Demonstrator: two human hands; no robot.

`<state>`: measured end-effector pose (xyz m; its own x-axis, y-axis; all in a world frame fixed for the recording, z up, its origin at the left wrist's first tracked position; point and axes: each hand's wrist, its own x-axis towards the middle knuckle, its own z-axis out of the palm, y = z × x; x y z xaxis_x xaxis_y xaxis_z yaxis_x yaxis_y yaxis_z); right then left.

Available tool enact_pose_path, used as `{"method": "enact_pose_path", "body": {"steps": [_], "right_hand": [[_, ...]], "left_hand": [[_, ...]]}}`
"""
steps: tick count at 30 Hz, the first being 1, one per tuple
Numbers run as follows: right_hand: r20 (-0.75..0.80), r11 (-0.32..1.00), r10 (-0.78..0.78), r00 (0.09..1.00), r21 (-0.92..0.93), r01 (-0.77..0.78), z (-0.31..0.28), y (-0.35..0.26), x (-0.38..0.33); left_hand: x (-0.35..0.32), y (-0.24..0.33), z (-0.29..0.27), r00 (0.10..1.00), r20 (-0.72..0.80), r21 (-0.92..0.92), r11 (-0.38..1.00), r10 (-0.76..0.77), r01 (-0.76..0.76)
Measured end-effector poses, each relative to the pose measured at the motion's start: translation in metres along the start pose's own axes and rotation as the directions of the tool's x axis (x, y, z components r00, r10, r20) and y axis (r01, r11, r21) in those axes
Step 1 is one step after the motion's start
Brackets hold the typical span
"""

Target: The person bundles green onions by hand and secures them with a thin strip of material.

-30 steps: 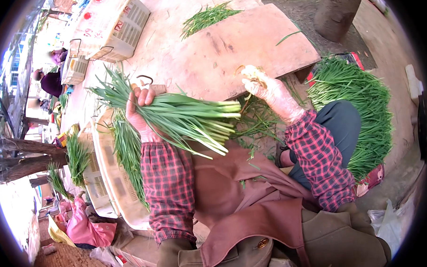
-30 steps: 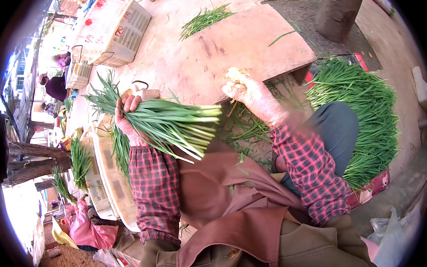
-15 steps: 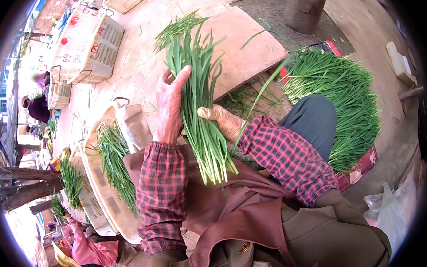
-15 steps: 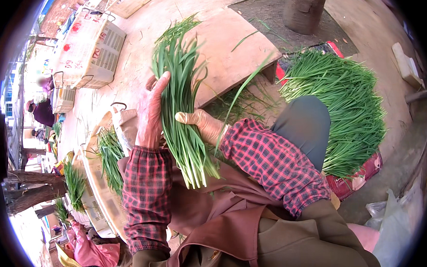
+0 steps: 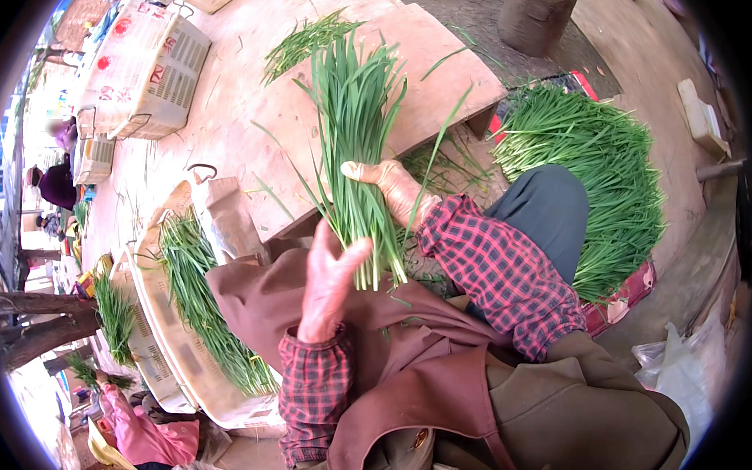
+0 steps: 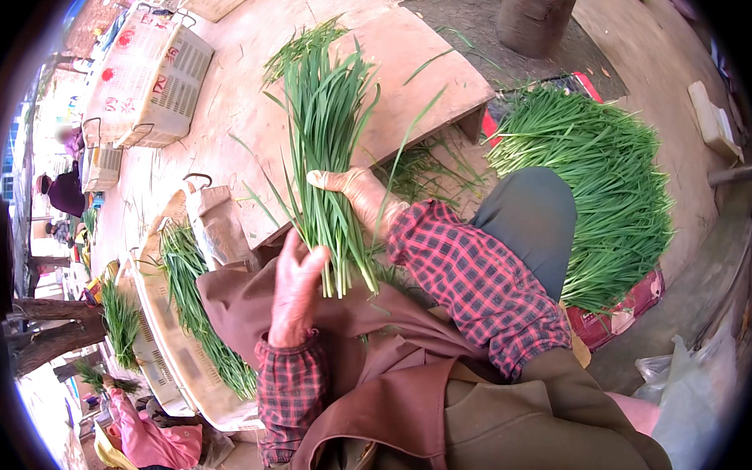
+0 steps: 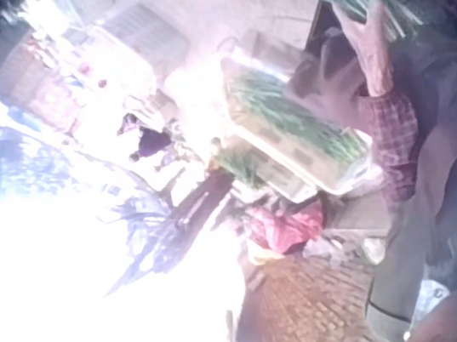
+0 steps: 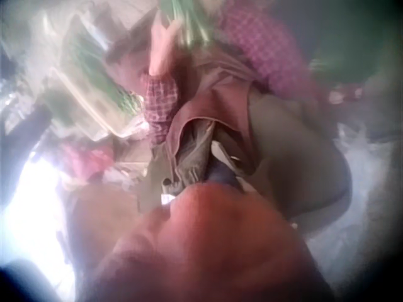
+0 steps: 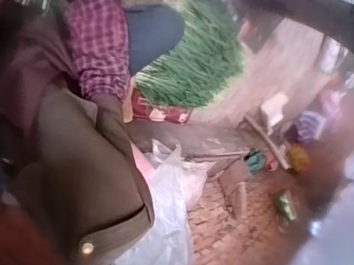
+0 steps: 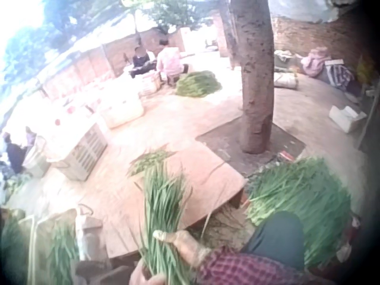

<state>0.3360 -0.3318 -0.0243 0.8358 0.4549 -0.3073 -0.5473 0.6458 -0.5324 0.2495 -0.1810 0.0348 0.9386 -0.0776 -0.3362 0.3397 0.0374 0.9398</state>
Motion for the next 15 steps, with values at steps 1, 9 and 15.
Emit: {"method": "enact_pose_path", "body": {"steps": [1, 9, 15], "right_hand": [[-0.051, 0.996, -0.011, 0.999, -0.087, 0.007, -0.001, 0.004, 0.004], [-0.233, 0.941, -0.205, 0.951, -0.314, 0.126, 0.024, 0.006, 0.011], [-0.361, 0.792, -0.183, 0.914, -0.606, -0.080, -0.009, 0.022, 0.006]], "left_hand": [[0.002, -0.004, 0.010, 0.999, 0.050, 0.005, 1.000, 0.014, -0.014], [0.030, -0.050, 0.003, 0.976, 0.126, -0.610, 0.761, -0.179, 0.219], [0.055, -0.092, -0.003, 0.953, 0.153, -0.884, 0.395, -0.263, 0.251]]}}
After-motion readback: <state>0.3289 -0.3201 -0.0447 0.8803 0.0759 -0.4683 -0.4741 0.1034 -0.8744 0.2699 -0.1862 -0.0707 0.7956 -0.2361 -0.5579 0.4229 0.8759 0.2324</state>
